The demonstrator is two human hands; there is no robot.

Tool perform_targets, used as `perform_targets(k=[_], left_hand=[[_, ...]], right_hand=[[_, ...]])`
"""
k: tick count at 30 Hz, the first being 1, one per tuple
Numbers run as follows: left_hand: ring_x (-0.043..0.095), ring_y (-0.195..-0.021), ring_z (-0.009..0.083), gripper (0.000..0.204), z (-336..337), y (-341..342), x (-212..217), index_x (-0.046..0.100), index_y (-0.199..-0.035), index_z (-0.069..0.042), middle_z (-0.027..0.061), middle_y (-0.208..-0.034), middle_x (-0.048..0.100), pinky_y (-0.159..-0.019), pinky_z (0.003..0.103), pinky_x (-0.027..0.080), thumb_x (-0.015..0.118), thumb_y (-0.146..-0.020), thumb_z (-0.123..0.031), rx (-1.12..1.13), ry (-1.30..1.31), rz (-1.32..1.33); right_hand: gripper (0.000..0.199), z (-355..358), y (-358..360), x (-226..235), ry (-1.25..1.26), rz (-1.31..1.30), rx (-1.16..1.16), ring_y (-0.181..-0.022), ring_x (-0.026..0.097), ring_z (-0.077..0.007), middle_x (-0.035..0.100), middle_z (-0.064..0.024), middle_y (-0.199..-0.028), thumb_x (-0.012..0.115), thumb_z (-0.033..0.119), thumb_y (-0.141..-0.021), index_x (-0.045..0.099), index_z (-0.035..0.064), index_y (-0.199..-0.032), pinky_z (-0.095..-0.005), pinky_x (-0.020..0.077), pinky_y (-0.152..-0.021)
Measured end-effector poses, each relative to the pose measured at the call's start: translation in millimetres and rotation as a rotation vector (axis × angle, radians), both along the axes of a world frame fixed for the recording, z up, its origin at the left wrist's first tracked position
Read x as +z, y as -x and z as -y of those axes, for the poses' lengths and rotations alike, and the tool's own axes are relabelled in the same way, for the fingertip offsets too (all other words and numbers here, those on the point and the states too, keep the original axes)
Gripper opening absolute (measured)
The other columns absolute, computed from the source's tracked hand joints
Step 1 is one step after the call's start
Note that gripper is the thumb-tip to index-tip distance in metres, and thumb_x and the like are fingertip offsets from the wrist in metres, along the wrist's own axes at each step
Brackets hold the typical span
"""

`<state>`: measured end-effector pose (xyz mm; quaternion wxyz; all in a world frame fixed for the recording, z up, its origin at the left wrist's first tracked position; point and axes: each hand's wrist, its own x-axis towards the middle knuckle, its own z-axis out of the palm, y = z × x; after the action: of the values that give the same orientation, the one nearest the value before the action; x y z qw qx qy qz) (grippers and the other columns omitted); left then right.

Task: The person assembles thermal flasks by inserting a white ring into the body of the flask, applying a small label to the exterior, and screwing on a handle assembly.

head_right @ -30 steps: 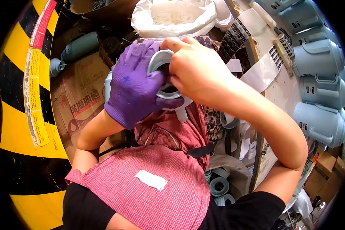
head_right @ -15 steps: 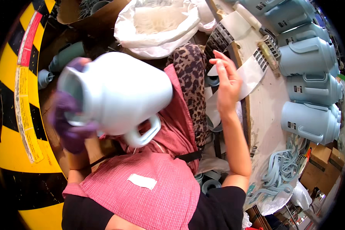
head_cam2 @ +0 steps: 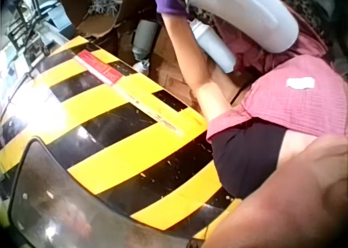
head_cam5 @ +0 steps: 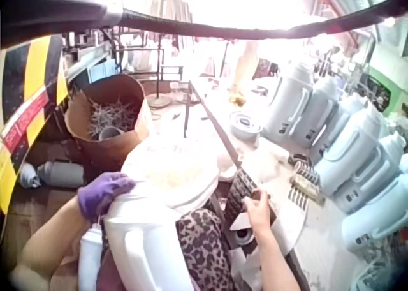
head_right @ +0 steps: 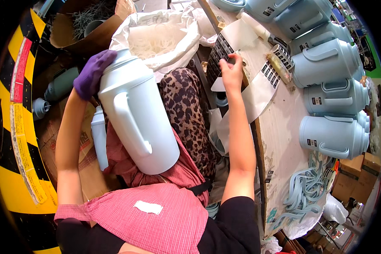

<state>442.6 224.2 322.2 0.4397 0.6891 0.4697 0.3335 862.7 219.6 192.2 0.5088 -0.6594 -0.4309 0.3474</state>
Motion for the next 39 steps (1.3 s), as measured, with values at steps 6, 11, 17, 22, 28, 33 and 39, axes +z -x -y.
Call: perform_targets(k=[6, 11, 17, 22, 28, 33, 39], left_hand=[[0.06, -0.097, 0.0154, 0.045, -29, -29, -19, 0.065, -0.119, 0.004, 0.0098, -0.11, 0.067, -0.09, 0.029, 0.048, 0.053, -0.104, -0.036, -0.122, -0.12, -0.049], [0.057, -0.112, 0.0226, 0.044, -27, -29, -23, 0.06, -0.119, 0.005, 0.0144, -0.117, 0.061, -0.104, 0.029, 0.042, 0.046, -0.107, -0.035, -0.041, 0.343, 0.05], [0.058, -0.119, 0.0272, 0.051, -40, -41, -49, 0.058, -0.128, 0.006, 0.0184, -0.128, 0.06, -0.106, 0.034, 0.043, 0.044, -0.108, -0.039, -0.124, -0.081, 0.026], [0.056, -0.126, 0.0281, 0.049, -53, -34, -81, 0.058, -0.133, 0.003, 0.0191, -0.138, 0.057, -0.11, 0.033, 0.041, 0.045, -0.108, -0.037, -0.08, 0.159, 0.1], [0.054, -0.129, 0.0394, 0.043, -62, -23, -98, 0.049, -0.145, -0.006, 0.023, -0.138, 0.057, -0.113, 0.042, 0.04, 0.04, -0.102, -0.007, -0.208, -0.347, -0.31], [0.056, -0.126, 0.0259, 0.051, -60, -25, -108, 0.058, -0.134, 0.004, 0.0184, -0.137, 0.06, -0.111, 0.033, 0.04, 0.049, -0.106, -0.037, -0.007, 0.245, 0.21], [0.049, -0.136, 0.0317, 0.051, -54, -20, -100, 0.053, -0.141, 0.002, 0.0225, -0.147, 0.051, -0.116, 0.036, 0.035, 0.045, -0.108, -0.037, -0.011, -0.233, -0.18]], right_hand=[[0.044, -1, 21, -17, -0.051, 0.222, 0.135, -0.121, 0.053, -0.0257, 0.058, -0.0082, -0.119, 0.078, 0.019, -0.084, 0.058, 0.0104, -0.121, -0.0373, 0.0376, -0.107], [0.033, -24, 15, 10, -0.406, 0.098, -0.151, -0.08, 0.066, -0.0101, 0.069, -0.0062, -0.103, 0.07, -0.002, -0.089, 0.057, 0.0022, -0.119, -0.0231, 0.0512, -0.07], [0.031, -37, -8, 38, -0.373, 0.281, -0.25, -0.073, 0.065, -0.0087, 0.072, -0.0053, -0.085, 0.074, 0.0, -0.087, 0.069, -0.001, -0.118, -0.0231, 0.0513, -0.069], [0.026, -37, -14, 31, -0.395, 0.105, -0.328, -0.073, 0.065, -0.0076, 0.073, -0.005, -0.089, 0.072, 0.001, -0.089, 0.073, -0.0003, -0.115, -0.0229, 0.0525, -0.068], [0.019, -40, -18, 15, -0.393, 0.27, -0.405, -0.083, 0.067, -0.0086, 0.076, -0.0056, -0.097, 0.073, 0.002, -0.09, 0.076, 0.0009, -0.108, -0.0244, 0.0533, -0.077], [0.006, -37, -15, 10, -0.441, 0.218, -0.387, -0.074, 0.067, -0.008, 0.076, -0.0038, -0.082, 0.076, 0.001, -0.086, 0.077, -0.0013, -0.092, -0.0231, 0.0526, -0.071], [0.007, -13, -2, 29, -0.33, 0.16, -0.33, -0.081, 0.068, -0.0117, 0.074, -0.0032, -0.084, 0.078, 0.003, -0.085, 0.077, -0.0007, -0.09, -0.0248, 0.0529, -0.078]])
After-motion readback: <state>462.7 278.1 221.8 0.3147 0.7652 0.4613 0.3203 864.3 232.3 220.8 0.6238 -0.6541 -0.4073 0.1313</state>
